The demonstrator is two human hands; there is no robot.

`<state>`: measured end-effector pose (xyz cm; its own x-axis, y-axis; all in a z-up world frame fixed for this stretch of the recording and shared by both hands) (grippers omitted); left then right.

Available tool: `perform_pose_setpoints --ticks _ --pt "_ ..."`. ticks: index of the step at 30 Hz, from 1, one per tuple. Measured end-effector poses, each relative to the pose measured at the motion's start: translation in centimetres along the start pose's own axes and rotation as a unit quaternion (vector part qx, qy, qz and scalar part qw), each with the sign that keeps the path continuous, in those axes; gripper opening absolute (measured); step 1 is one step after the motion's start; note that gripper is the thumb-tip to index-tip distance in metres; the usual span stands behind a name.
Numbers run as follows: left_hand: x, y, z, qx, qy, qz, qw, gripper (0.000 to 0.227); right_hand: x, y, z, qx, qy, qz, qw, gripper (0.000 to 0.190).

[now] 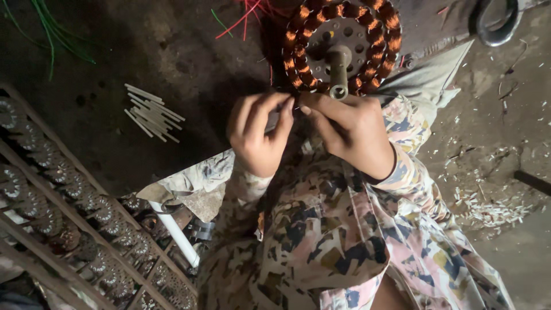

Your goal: The person is assembling a motor stator by inserting white insulating tubes into the copper windings and securing them with red wires. The person uses shears to cut the wires and repeatedly inserts and adjusts the tubes throughout the process.

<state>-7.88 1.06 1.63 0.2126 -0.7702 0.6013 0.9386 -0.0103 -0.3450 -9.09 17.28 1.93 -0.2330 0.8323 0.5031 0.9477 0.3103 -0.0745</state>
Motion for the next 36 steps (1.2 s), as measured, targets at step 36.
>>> perform_pose_setpoints --ticks 36 --pt "-0.3 0.9 0.8 -0.02 0.012 -0.02 1.0 0.017 0.0 -0.1 0.1 -0.011 -0.049 -0.001 0.999 0.023"
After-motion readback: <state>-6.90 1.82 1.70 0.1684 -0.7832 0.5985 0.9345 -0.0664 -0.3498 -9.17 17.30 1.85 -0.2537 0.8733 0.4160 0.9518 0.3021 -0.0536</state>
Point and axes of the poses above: each hand's wrist, its own y-axis away from the middle knuckle, its own x-axis out of the back of the hand, z = x × y, the point moved 7 cm from there along -y, towards the middle knuckle, and after that the axes turned 4 degrees about -y, right-handed, at the moved point
